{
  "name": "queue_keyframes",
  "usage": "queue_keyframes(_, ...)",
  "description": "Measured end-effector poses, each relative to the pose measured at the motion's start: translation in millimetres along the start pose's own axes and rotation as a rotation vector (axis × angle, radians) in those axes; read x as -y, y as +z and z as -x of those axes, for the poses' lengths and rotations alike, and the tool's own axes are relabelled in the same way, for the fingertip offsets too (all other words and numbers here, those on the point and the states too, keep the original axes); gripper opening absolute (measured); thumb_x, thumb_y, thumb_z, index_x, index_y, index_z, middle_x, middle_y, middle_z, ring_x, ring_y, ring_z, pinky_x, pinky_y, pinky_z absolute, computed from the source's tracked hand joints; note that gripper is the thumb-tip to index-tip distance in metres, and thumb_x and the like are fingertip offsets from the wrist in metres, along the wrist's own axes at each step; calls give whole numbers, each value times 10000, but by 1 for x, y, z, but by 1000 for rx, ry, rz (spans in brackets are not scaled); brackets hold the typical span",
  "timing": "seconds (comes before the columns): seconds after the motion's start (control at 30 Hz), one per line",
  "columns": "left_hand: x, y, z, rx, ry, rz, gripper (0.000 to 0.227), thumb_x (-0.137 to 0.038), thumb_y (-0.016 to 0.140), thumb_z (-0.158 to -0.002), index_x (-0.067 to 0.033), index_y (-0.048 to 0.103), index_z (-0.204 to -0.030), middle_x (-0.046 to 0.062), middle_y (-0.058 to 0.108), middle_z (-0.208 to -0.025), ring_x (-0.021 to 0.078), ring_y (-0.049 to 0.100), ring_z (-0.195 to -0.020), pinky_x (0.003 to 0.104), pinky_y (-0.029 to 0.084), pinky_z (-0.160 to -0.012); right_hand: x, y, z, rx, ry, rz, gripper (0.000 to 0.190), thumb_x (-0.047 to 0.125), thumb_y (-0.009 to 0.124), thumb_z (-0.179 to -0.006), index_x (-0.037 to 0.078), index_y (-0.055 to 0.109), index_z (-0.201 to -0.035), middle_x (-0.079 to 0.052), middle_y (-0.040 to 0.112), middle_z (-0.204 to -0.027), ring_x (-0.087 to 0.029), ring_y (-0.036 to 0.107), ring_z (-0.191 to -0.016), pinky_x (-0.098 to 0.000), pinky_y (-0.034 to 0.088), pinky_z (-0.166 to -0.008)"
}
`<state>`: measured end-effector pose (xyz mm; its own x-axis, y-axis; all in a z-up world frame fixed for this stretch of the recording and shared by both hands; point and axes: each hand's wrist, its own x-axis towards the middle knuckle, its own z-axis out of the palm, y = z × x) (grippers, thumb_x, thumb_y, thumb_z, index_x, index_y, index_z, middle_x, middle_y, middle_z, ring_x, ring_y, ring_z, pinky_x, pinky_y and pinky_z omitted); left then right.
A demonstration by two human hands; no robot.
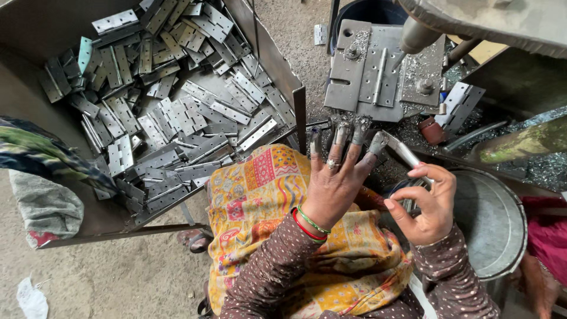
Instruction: The person repeatedly picks up metal hinge plates from a bin, places them into a manual punching machine, and operates the lever to punch holes. The processed plates are then returned to the bin.
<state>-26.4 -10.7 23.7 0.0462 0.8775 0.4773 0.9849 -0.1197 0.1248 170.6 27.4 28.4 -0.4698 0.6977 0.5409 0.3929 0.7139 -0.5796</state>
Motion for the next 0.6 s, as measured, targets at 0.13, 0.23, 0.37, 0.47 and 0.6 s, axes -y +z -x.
queue_keyframes(0.13, -2, -2, -5, -21, -23, 15, 444, -287, 585, -1016, -216, 577, -1454, 81, 420, -1619, 304, 344, -1540, 642, 228, -1253, 1, -1, -1, -27, -10, 150, 298, 199, 822, -843, 128, 688, -1100, -148, 517, -1320, -349, 494, -1286, -470, 419, -1152)
queue_keyframes(0.23, 7, 5, -9, -64, -60, 116, 451, -296, 593, -982, -139, 608, -1404, 110, 478, -1548, 315, 407, -1468, 647, 240, -1218, -12, 0, -9, 17, 14, 471, 390, 268, 842, -839, 97, 693, -1157, -135, 554, -1339, -354, 507, -1283, -481, 432, -1141)
queue_keyframes(0.37, 21, 40, -35, 84, -85, 109, 387, -194, 576, -941, -111, 666, -1307, 71, 597, -1373, 285, 502, -1387, 602, 305, -1199, -58, 7, -21, 220, 161, 664, 608, 469, 776, -827, 31, 660, -1233, -168, 641, -1253, -362, 604, -1107, -474, 515, -956)
queue_keyframes(0.47, 24, 84, -74, 41, -98, 93, 319, -220, 549, -925, -88, 697, -1174, 79, 618, -1364, 296, 520, -1367, 594, 328, -1167, -89, 19, -22, 734, 696, 786, 556, 561, 680, -929, 81, 625, -1203, -141, 730, -1018, -375, 726, -957, -512, 571, -848)
queue_keyframes(0.6, 25, 135, -110, 243, -192, 78, 267, -214, 500, -963, -107, 718, -1075, 74, 613, -1379, 294, 519, -1379, 586, 352, -1113, -126, 27, -25, 904, 828, 697, 507, 539, 671, -913, 59, 681, -1077, -176, 766, -887, -365, 772, -847, -489, 591, -810)
